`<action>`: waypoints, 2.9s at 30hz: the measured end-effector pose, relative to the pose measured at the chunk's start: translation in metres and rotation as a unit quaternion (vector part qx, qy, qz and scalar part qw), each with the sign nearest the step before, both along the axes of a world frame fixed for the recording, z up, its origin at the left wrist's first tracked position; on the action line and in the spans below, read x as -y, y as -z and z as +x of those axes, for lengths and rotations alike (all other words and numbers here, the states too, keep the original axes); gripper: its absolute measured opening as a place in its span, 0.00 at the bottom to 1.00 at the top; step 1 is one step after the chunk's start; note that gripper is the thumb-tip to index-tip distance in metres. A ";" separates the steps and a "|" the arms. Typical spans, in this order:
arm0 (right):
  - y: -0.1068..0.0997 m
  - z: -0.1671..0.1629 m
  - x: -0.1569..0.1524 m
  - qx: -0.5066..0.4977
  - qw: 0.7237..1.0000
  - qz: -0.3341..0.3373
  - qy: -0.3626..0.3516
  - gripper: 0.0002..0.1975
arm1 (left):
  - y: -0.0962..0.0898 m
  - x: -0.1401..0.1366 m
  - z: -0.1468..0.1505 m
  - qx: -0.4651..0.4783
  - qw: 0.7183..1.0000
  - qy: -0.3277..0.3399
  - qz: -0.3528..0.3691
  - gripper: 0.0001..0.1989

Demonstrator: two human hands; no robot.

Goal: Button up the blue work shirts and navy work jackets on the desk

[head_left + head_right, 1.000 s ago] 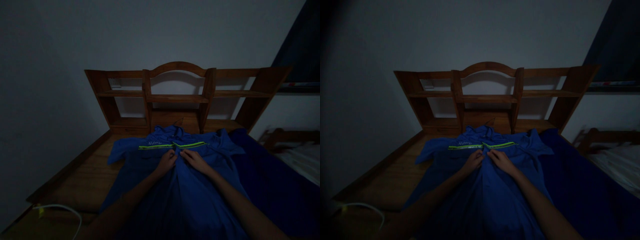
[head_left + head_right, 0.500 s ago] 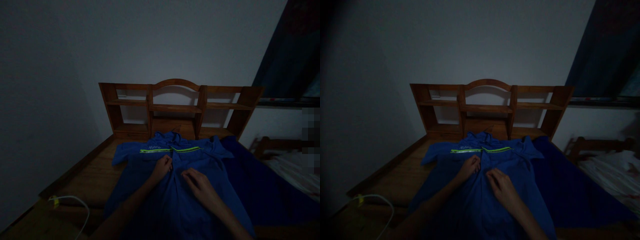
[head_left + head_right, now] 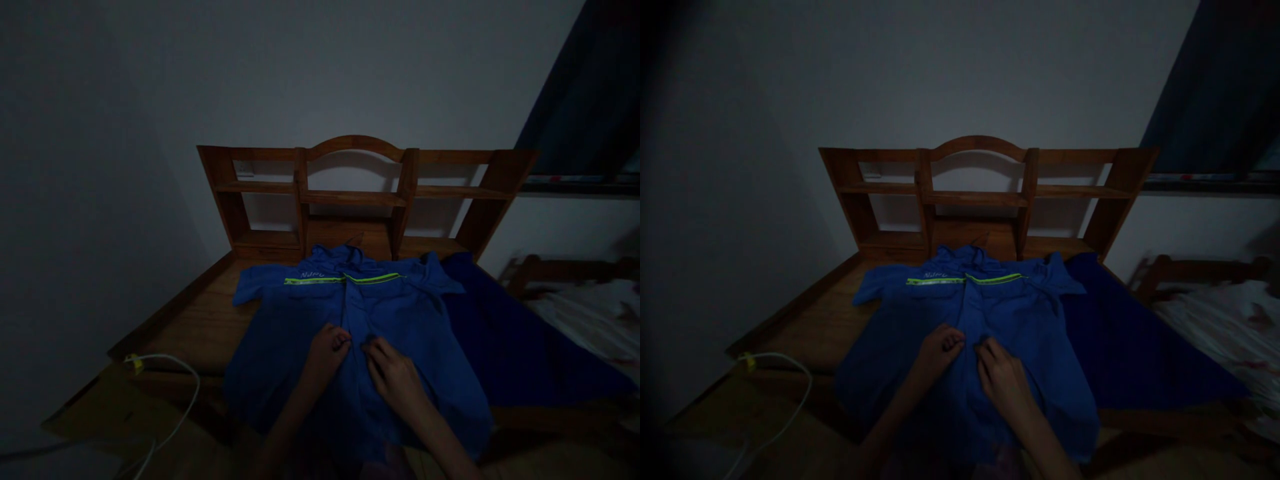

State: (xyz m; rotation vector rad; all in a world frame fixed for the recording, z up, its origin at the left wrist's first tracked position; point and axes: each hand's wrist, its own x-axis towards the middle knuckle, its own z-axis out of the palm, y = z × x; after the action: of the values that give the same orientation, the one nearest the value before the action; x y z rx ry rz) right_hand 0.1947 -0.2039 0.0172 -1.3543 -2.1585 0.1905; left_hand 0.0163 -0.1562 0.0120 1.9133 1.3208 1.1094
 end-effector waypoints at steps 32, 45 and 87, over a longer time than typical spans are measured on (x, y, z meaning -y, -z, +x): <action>-0.003 0.024 -0.016 -0.284 0.948 -0.132 -0.054 0.15 | -0.012 0.003 0.030 0.114 0.988 0.008 -0.099 0.02; -0.007 0.022 -0.012 -0.304 0.945 -0.115 -0.034 0.16 | 0.003 0.006 0.039 0.191 0.980 0.032 -0.051 0.03; -0.010 0.009 -0.036 -0.234 0.965 -0.118 -0.022 0.04 | 0.000 -0.001 0.036 0.150 0.983 -0.015 -0.102 0.03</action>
State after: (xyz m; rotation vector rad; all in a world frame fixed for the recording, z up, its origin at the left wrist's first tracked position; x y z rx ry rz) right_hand 0.2038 -0.1681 0.0276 -1.2330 -1.8046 0.7295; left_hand 0.0520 -0.1549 0.0117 1.5160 1.2429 1.1760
